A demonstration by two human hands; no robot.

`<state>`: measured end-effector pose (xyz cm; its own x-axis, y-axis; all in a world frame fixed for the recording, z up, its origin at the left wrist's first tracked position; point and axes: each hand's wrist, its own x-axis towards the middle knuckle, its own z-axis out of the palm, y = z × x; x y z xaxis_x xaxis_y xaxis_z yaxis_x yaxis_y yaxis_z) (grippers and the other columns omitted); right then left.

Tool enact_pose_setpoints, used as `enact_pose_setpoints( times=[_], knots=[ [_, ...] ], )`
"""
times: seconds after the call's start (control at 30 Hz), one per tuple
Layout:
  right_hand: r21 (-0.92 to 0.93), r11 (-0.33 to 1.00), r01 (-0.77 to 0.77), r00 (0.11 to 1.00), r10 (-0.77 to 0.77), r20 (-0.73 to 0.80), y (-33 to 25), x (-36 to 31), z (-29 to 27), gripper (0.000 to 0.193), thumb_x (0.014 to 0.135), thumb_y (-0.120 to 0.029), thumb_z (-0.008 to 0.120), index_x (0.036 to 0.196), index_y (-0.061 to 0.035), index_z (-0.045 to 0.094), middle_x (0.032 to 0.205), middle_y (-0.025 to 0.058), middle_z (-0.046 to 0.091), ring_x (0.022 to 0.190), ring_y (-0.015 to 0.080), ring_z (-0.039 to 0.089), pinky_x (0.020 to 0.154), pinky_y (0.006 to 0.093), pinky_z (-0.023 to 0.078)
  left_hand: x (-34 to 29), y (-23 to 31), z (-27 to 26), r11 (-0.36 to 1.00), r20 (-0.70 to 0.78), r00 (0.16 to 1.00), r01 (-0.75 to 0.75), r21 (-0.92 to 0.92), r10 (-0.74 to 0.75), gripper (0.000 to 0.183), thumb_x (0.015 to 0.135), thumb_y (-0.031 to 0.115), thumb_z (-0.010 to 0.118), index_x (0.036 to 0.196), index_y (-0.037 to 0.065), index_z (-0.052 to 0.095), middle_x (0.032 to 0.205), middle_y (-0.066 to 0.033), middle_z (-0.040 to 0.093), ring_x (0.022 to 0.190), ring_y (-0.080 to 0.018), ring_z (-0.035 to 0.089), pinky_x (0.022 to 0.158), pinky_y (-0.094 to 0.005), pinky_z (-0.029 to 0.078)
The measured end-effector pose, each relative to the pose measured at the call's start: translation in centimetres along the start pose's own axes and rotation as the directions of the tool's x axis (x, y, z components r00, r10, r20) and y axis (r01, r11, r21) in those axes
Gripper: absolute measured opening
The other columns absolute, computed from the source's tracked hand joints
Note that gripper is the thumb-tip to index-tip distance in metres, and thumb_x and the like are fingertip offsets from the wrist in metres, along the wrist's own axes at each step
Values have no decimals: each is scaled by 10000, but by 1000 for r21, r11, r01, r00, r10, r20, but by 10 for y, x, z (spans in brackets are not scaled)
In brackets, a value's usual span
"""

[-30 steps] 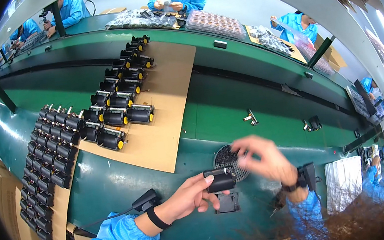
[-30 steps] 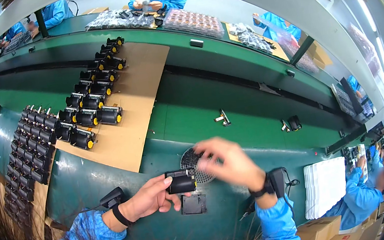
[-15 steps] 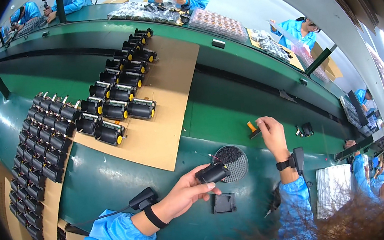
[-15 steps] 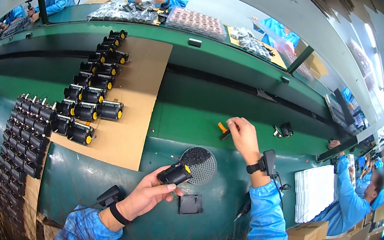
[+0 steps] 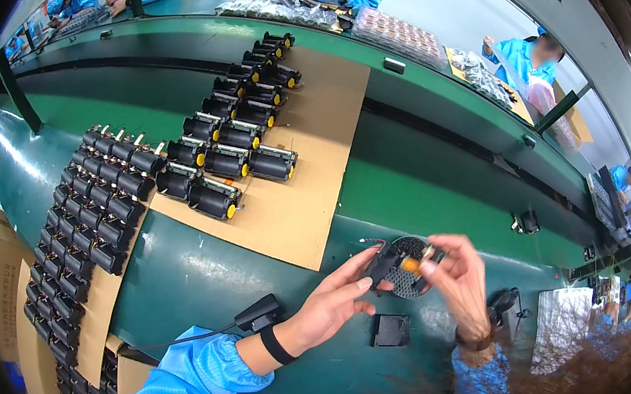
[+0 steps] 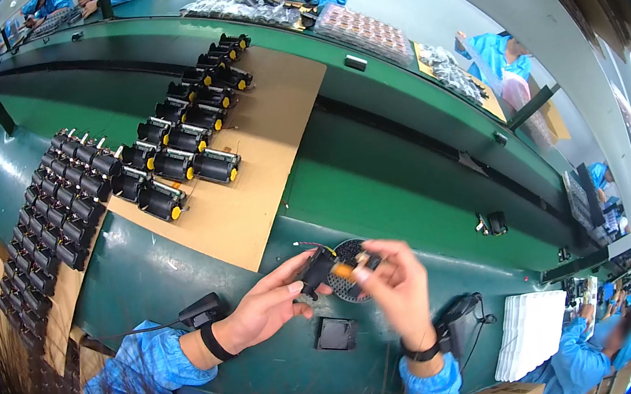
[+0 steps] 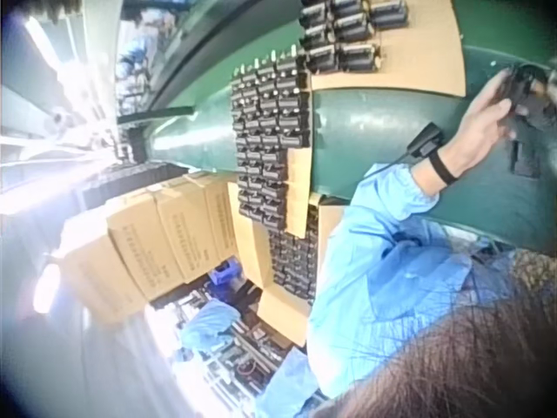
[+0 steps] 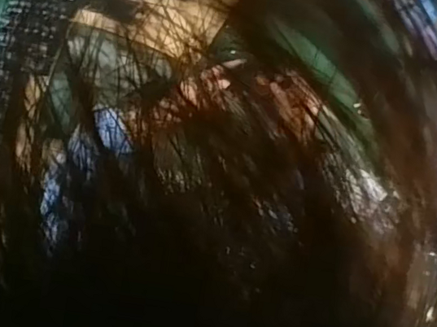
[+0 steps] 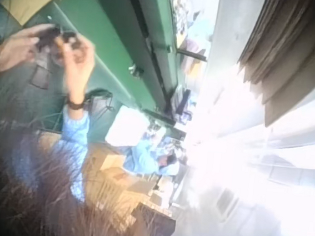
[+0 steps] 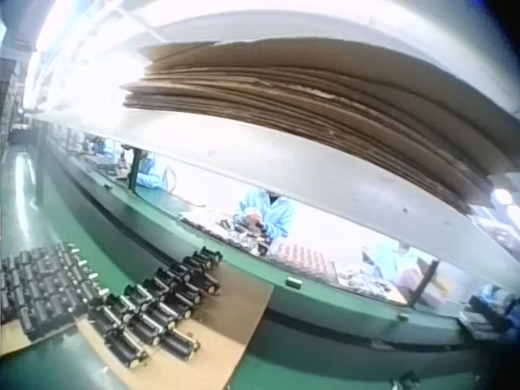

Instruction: The person assembles electronic components by inserting small internal parts into a black housing, using a power screwdriver to fasten them with screws, and then placing the finished units onto a cardboard tray on the assembly line.

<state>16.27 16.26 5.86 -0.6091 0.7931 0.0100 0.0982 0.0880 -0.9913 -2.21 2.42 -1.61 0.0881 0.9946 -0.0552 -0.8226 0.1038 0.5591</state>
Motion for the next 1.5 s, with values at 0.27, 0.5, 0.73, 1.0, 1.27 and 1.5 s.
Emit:
enact_pose_setpoints(
  times=[0.27,0.5,0.73,1.0,1.27,1.5],
  knots=[
    [-48,997,62,997,-64,-44,20,-24,34,466,908,71,741,1322,-12,542,1260,137,596,877,152,715,694,273,622,3,-5,0,974,-12,988,-151,170,155,758,993,47,657,1643,105,272,1674,-64,300,1435,-184,427,1007,-368,493],
    [181,978,104,991,-87,-98,34,-29,43,501,863,100,788,1228,-6,463,1171,128,576,822,155,721,703,283,634,4,-15,3,916,8,968,-238,323,249,761,985,44,684,1637,76,294,1617,-97,357,1450,-204,432,1064,-340,492],
    [150,972,181,978,-163,-129,43,-30,45,521,833,146,789,1205,-11,459,1203,139,546,831,183,732,685,296,645,-1,-11,5,731,43,930,-314,605,364,735,976,47,695,1630,86,362,1583,-88,335,1422,-204,448,1030,-311,507],
    [193,972,135,983,-106,-150,42,-34,43,480,844,91,807,1200,-21,506,1063,66,601,849,155,712,701,291,629,-9,-8,17,360,140,906,-296,885,400,804,930,102,784,1621,63,375,1563,-121,298,1277,-232,509,906,-305,525],
    [-300,872,386,916,-400,16,33,-19,33,617,781,-7,851,1349,-49,614,1166,112,621,1172,247,615,914,350,543,-2,-13,2,825,-58,975,-149,545,214,389,1088,249,588,1394,11,624,1034,-41,677,814,-87,577,722,-248,504],
    [-313,858,406,913,-398,93,41,-21,30,338,780,37,811,1093,-29,702,1209,148,659,1126,301,661,970,403,540,-6,-16,1,739,-34,977,-138,659,212,403,1119,312,527,1349,12,667,899,-10,659,755,-77,564,684,-251,495]
  ],
)
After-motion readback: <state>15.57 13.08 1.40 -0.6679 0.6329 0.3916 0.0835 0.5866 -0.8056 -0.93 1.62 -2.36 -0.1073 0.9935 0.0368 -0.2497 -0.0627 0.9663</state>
